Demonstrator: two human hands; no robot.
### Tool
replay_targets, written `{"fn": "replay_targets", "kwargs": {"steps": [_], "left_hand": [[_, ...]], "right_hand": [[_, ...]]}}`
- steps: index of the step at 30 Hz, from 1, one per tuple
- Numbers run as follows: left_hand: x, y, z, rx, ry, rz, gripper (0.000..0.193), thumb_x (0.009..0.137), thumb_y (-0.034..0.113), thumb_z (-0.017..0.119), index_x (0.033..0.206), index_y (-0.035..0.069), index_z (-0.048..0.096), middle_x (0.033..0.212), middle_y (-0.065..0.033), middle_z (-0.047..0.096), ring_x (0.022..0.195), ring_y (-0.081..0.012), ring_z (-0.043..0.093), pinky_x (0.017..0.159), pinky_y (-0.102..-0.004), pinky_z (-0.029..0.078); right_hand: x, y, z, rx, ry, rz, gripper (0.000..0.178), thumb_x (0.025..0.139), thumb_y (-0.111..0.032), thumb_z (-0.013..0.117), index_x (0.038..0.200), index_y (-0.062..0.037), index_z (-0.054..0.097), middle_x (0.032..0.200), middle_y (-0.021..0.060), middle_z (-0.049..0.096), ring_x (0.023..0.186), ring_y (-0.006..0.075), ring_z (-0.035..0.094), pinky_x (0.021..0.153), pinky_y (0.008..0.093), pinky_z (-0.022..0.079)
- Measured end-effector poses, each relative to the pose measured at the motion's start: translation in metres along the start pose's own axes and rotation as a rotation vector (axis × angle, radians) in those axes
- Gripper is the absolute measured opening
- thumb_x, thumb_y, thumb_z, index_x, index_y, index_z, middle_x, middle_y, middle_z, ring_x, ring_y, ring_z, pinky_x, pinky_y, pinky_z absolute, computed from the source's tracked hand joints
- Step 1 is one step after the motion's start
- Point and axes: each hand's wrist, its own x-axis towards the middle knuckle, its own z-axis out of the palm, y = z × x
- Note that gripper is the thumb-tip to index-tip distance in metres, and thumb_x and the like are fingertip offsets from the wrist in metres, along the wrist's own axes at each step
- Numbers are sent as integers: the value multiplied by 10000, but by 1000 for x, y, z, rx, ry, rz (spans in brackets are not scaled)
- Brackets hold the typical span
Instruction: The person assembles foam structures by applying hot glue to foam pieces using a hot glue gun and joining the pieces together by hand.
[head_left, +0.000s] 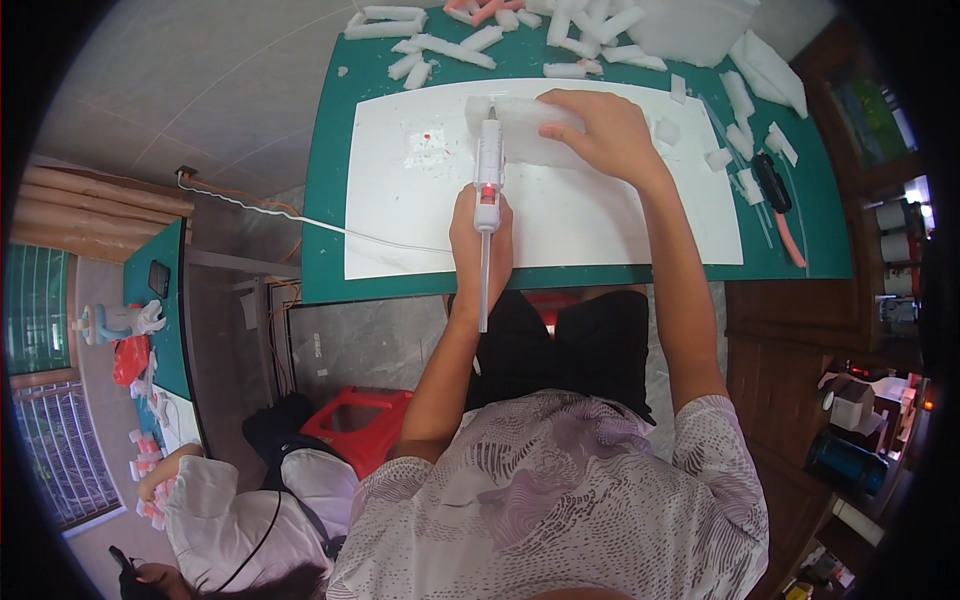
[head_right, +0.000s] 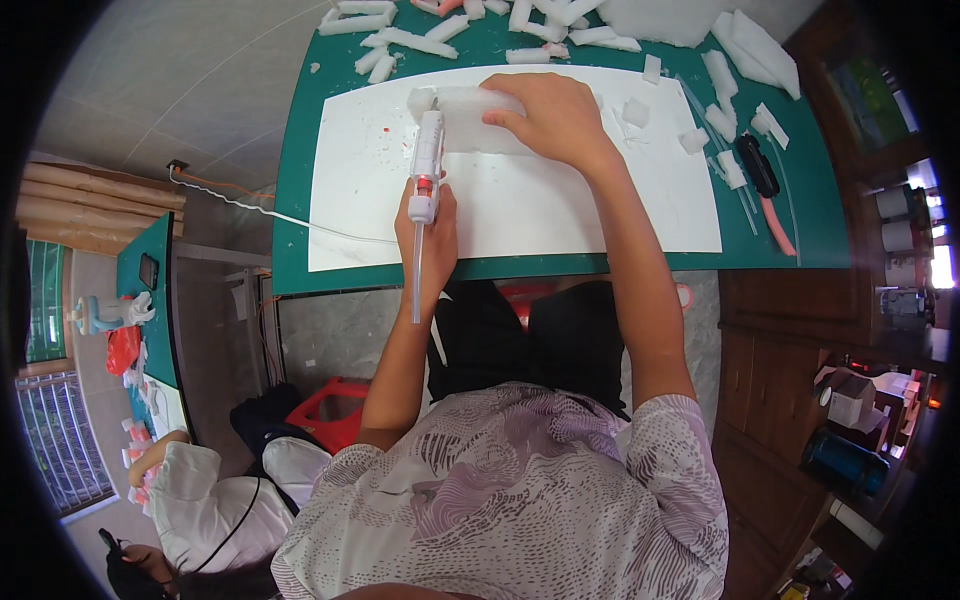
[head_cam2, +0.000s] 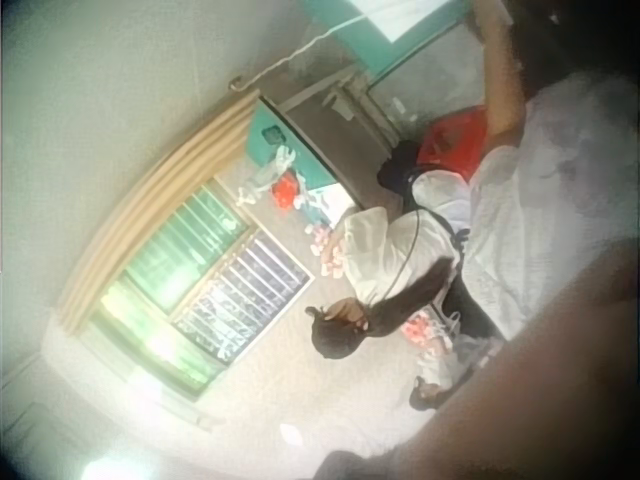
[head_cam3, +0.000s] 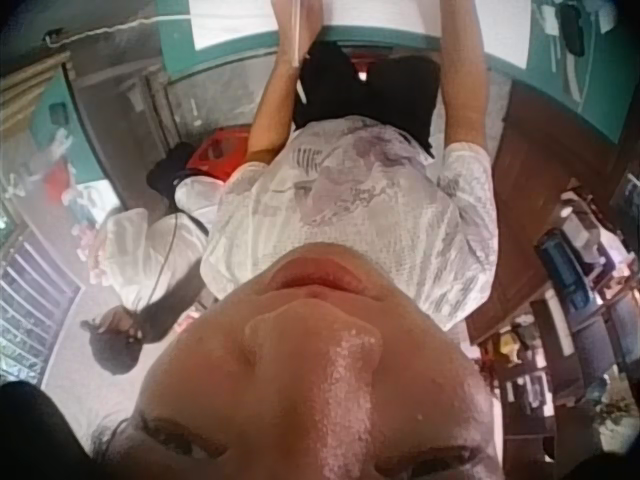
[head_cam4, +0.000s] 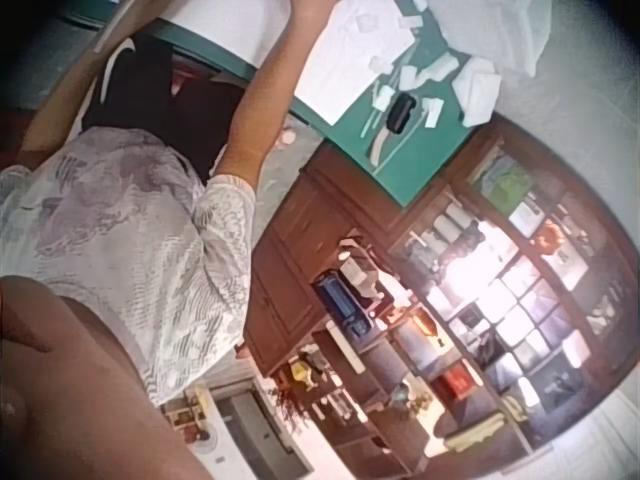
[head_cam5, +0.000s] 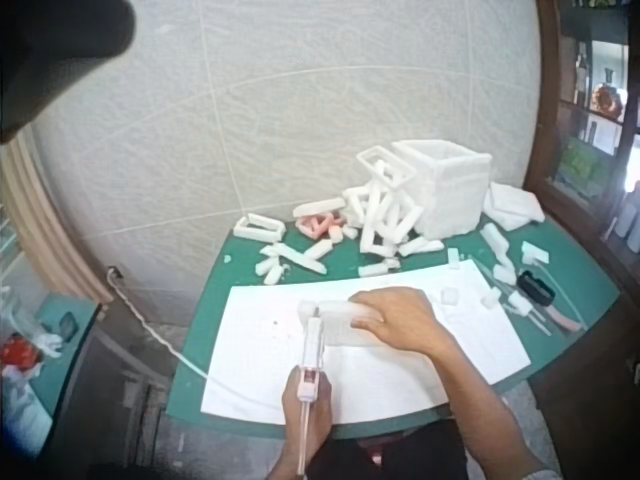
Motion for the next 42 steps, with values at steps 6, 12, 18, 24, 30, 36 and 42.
{"fn": "replay_targets", "kwargs": {"steps": [6, 12, 18, 24, 30, 36, 42], "left_hand": [[-1, -1, 0, 6, 5, 52, 237, 998, 116, 564, 1150, -62, 598, 982, -181, 670, 831, -203, 612, 772, -340, 499], [-2, 3, 3, -31, 29, 3, 135, 983, 83, 555, 940, -39, 516, 809, -208, 541, 730, -344, 535, 699, -406, 457], [-2, 5, 3, -40, 34, -9, 138, 981, 88, 561, 945, -39, 521, 809, -210, 548, 728, -346, 541, 706, -404, 462], [-1, 4, 3, -46, 44, 23, 129, 977, 77, 558, 939, -41, 522, 805, -207, 548, 726, -339, 539, 699, -397, 461], [0, 5, -2, 32, -8, -34, 256, 1002, 136, 554, 1164, -57, 605, 985, -190, 675, 833, -210, 622, 780, -348, 503], [-1, 2, -1, 13, 8, 23, 211, 997, 125, 559, 1103, -55, 596, 907, -188, 654, 799, -208, 608, 751, -343, 494], [-2, 2, -1, -17, 16, 29, 179, 989, 106, 556, 1064, -52, 591, 818, -163, 622, 726, -199, 573, 694, -352, 480]], "right_hand": [[0, -2, -3, 4, -4, 17, 385, 885, -402, 690, 1193, -173, 718, 1133, 73, 733, 1041, 291, 674, 884, 409, 514], [0, -7, -9, 18, -56, 43, 388, 885, -400, 688, 1189, -162, 718, 1159, 80, 725, 1062, 304, 664, 896, 403, 512], [0, -6, -9, 17, -63, 43, 394, 885, -403, 686, 1196, -163, 714, 1169, 79, 722, 1068, 301, 663, 903, 405, 510], [0, -7, -9, 24, -62, 48, 388, 885, -396, 686, 1195, -163, 715, 1162, 78, 725, 1060, 302, 667, 896, 405, 510], [1, -7, -9, 25, -50, 37, 381, 883, -390, 686, 1185, -161, 716, 1151, 79, 726, 1056, 303, 667, 888, 400, 510], [-1, 0, -1, 28, 27, -7, 371, 875, -384, 697, 1182, -177, 717, 1080, 80, 740, 1010, 291, 681, 859, 412, 514], [0, -6, -8, 58, -34, 35, 388, 880, -390, 691, 1173, -136, 719, 1171, 88, 721, 1073, 303, 665, 909, 393, 507]]}}
